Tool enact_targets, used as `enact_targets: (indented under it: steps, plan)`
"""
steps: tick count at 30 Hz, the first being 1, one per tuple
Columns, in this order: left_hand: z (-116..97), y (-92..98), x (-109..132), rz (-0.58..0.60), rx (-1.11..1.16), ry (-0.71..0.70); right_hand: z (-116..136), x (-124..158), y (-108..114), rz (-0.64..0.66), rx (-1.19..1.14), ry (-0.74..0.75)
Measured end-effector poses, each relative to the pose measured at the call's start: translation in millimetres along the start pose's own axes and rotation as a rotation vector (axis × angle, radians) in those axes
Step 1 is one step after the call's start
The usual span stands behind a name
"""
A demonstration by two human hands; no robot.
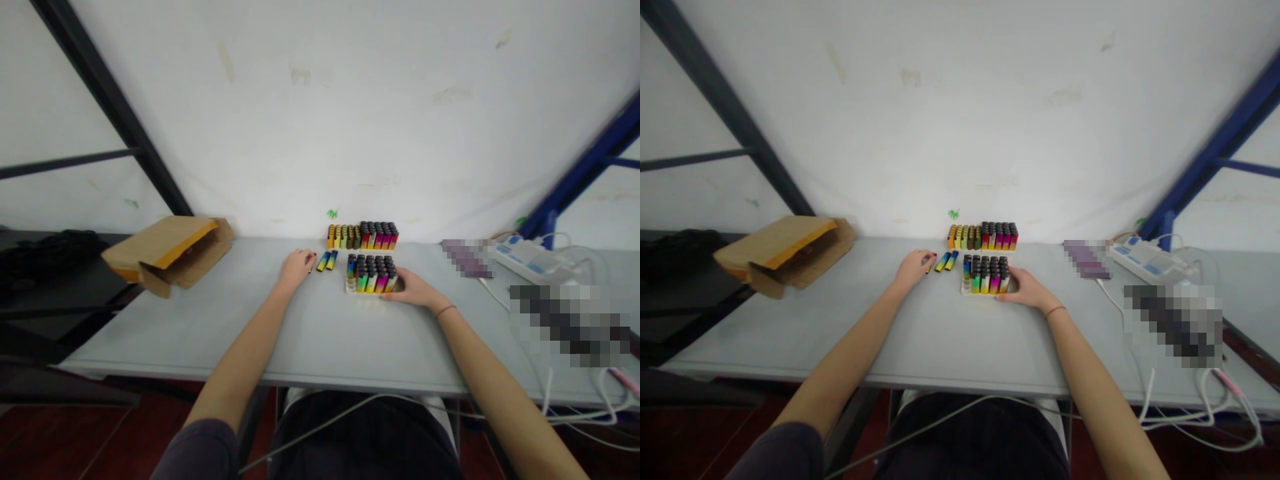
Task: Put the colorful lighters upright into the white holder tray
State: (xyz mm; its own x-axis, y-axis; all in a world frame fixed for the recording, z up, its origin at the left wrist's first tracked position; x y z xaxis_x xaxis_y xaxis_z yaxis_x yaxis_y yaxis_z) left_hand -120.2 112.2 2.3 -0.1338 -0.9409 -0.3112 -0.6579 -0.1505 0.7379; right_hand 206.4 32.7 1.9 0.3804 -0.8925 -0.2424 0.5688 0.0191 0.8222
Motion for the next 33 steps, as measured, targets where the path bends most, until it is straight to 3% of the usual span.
enact_targets:
  steps: [9, 11, 14, 17, 24, 33]
  plan:
    - [4, 10.6, -3, 0.036, 0.221, 0.177, -3, 0, -1, -0.004, 0.011, -0.003]
    - [1, 13.9, -5, -0.044, 0.337, 0.207, -6, 0, -2, -0.011, 0.016, -0.018]
    - [-2, 14.4, -4, -0.233, 0.727, 0.34, -9, 0, -3, -0.009, 0.018, -0.026]
    - [-10, 8.3, 0, -0.303, 1.034, 0.41, -9, 0, -4, -0.003, 0.015, -0.02]
    - [-31, -5.1, 9, -0.101, 1.393, 0.478, -7, 1, -2, -0.017, 0.021, -0.013]
    - [-41, -13.0, 13, 0.011, 1.498, 0.58, 1, 0, 1, -0.02, -0.003, 0.031]
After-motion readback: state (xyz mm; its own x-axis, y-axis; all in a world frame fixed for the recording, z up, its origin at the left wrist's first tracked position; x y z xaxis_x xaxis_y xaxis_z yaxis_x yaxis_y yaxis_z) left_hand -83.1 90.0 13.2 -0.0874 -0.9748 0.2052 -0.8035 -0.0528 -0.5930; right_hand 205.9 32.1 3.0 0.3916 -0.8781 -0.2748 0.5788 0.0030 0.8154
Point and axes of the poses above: each hand's wrist, its own x-axis away from the middle knuckle, its own y-axis out of the back of the hand, z = x × y, the point moved 5 cm from there along -x, towards the middle knuckle, and after that the axes turned 8 degrees about x, right-handed, at the moved point
